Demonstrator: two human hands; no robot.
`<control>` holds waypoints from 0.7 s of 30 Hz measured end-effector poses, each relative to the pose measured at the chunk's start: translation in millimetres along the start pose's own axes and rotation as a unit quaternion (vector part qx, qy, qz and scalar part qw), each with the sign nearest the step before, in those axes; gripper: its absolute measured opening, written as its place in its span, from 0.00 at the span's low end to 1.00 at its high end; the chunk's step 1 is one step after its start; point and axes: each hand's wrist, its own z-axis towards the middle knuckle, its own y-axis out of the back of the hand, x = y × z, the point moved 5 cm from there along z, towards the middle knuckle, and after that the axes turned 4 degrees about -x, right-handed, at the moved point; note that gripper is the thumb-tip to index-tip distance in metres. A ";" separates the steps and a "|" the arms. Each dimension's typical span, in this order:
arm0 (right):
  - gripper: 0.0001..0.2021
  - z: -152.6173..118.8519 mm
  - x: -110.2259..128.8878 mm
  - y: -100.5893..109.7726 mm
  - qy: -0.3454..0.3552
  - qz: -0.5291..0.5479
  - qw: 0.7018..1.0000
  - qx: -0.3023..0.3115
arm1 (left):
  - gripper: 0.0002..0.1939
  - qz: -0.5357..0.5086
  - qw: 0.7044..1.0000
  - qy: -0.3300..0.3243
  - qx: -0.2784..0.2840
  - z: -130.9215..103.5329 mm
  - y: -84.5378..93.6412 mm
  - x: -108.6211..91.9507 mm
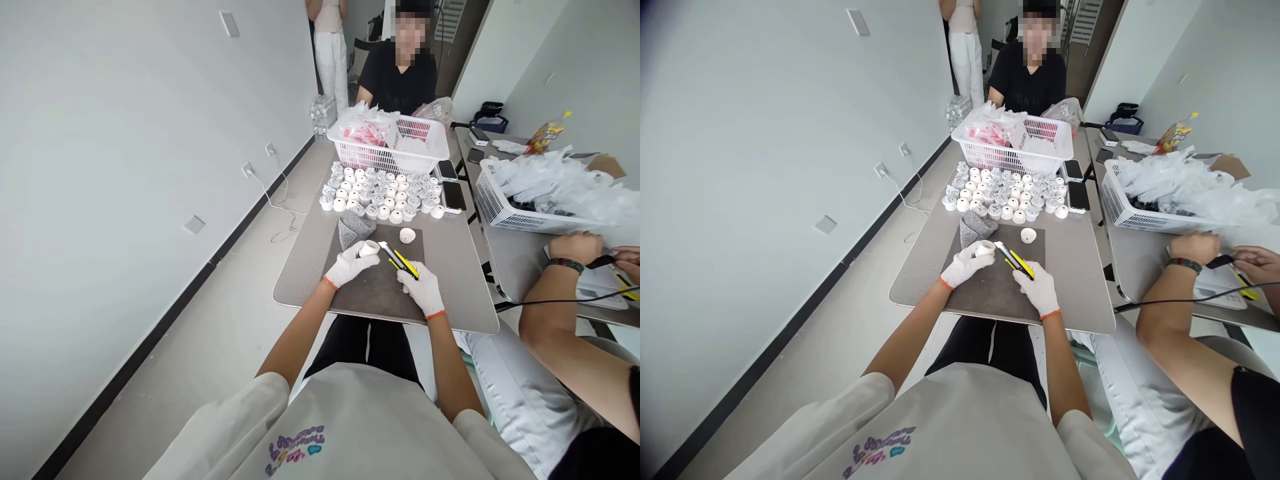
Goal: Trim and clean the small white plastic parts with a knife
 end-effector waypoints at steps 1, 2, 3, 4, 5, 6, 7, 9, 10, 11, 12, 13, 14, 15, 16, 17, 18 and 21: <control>0.20 -0.2 0.5 0.6 -0.001 -0.002 1.000 -0.002 | 0.21 0.000 1.000 0.001 -0.003 0.0 0.7 0.2; 0.20 -0.6 1.3 1.1 -0.003 -0.004 1.000 -0.001 | 0.21 -0.009 1.000 0.005 -0.006 0.4 1.1 0.9; 0.21 -1.1 2.3 1.6 -0.006 -0.003 1.000 0.003 | 0.21 -0.025 1.000 0.011 -0.010 1.1 1.3 2.2; 0.21 -1.7 3.4 1.9 -0.010 -0.001 1.000 0.009 | 0.20 -0.044 0.999 0.019 -0.017 2.1 1.5 3.8; 0.22 -2.2 4.4 2.2 -0.014 0.002 1.000 0.016 | 0.20 -0.067 0.997 0.025 -0.021 3.3 1.3 5.4; 0.22 -2.7 5.2 2.4 -0.017 0.006 1.000 0.021 | 0.19 -0.086 0.996 0.029 -0.021 4.5 0.6 6.6; 0.23 -2.9 5.7 2.4 -0.018 0.010 0.999 0.026 | 0.18 -0.098 0.995 0.030 -0.018 5.7 -0.2 7.5; 0.23 -2.5 5.4 2.8 -0.015 0.014 1.000 0.024 | 0.17 -0.094 0.995 0.021 -0.014 7.4 -1.2 8.5; 0.23 -2.0 4.6 2.7 -0.011 0.014 1.000 0.021 | 0.17 -0.083 0.996 0.015 -0.015 7.7 -1.1 8.9; 0.23 -1.3 3.4 2.4 -0.006 0.015 1.000 0.018 | 0.17 -0.069 0.997 0.008 -0.022 7.6 -0.4 9.5; 0.22 -0.7 2.0 1.9 -0.002 0.015 1.000 0.016 | 0.19 -0.057 0.998 0.000 -0.031 7.3 0.7 10.1; 0.22 -0.1 0.4 1.2 0.000 0.016 1.000 0.016 | 0.20 -0.050 0.998 -0.006 -0.040 6.8 1.9 10.8; 0.22 0.3 -1.0 0.5 0.002 0.015 1.000 0.017 | 0.21 -0.047 0.998 -0.011 -0.047 6.1 2.9 11.5; 0.22 0.6 -2.0 -0.1 0.005 0.013 1.000 0.019 | 0.22 -0.050 0.997 -0.015 -0.051 5.5 3.7 12.2; 0.22 0.6 -2.4 -0.6 0.010 0.010 1.000 0.022 | 0.24 -0.057 0.997 -0.016 -0.051 4.9 4.0 12.8; 0.23 0.6 -2.4 -0.8 0.017 0.006 1.000 0.024 | 0.24 -0.069 0.996 -0.015 -0.046 4.5 3.9 13.1; 0.24 0.5 -2.0 -0.7 0.023 0.001 0.999 0.024 | 0.25 -0.082 0.996 -0.014 -0.038 4.3 3.5 12.9; 0.26 0.5 -1.5 0.0 0.029 0.006 0.999 0.022 | 0.25 -0.099 0.995 -0.005 -0.027 4.3 2.1 9.1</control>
